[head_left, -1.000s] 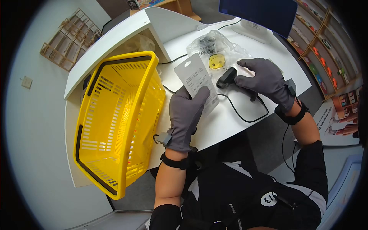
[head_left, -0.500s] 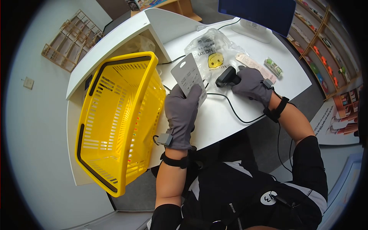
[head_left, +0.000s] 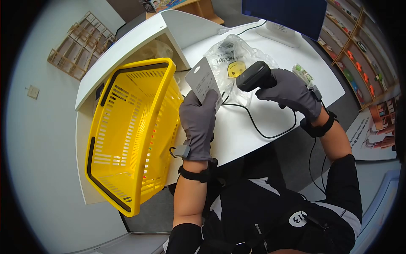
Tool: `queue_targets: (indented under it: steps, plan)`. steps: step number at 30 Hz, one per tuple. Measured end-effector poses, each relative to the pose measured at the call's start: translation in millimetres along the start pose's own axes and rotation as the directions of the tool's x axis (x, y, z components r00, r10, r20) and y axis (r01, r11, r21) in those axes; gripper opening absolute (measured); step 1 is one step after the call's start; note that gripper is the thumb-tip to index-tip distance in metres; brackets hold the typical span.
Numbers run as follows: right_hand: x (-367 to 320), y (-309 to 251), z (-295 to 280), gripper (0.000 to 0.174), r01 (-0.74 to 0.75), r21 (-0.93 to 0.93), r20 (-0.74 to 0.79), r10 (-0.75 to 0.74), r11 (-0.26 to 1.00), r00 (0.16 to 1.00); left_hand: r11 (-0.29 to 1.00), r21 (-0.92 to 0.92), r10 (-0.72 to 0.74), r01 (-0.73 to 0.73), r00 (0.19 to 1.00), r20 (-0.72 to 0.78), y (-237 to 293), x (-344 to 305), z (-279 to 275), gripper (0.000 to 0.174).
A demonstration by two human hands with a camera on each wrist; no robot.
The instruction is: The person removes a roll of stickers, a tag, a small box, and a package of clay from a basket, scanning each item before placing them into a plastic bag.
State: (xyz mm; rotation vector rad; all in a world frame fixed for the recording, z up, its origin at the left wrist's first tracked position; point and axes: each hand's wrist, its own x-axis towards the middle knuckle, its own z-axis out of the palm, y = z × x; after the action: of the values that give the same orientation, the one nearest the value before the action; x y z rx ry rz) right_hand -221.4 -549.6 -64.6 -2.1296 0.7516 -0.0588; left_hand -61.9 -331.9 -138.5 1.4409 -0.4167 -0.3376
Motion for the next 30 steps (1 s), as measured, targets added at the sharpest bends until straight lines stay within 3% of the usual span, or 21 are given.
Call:
queue_targets:
  steps: [12, 16, 20, 24, 30]
  plan:
    - [-5, 10, -1, 0.034, 0.199, 0.196, 0.041, -0.211, 0.960, 0.977, 0.991, 0.002, 0.136, -0.136, 0.991, 0.016, 17, 2, 3, 0.032]
    - [-7, 10, -1, 0.037, 0.146, 0.182, 0.136, -0.172, 0.972, 0.976, 0.988, 0.047, 0.145, -0.146, 0.989, 0.024, 19, 3, 0, 0.031]
    - [-3, 27, 12, 0.039, 0.244, 0.173, 0.056, -0.256, 0.954, 0.965, 0.978, 0.043, 0.203, -0.204, 0.979, 0.026, 14, 6, -2, 0.031]
    - [-2, 29, 16, 0.040, 0.222, 0.158, 0.057, -0.234, 0.962, 0.971, 0.954, 0.095, 0.282, -0.286, 0.958, 0.054, 16, 3, -1, 0.032]
    - [-6, 27, 21, 0.038, 0.203, 0.117, 0.047, -0.210, 0.972, 0.977, 0.973, 0.039, 0.225, -0.226, 0.974, 0.026, 21, 2, -2, 0.032]
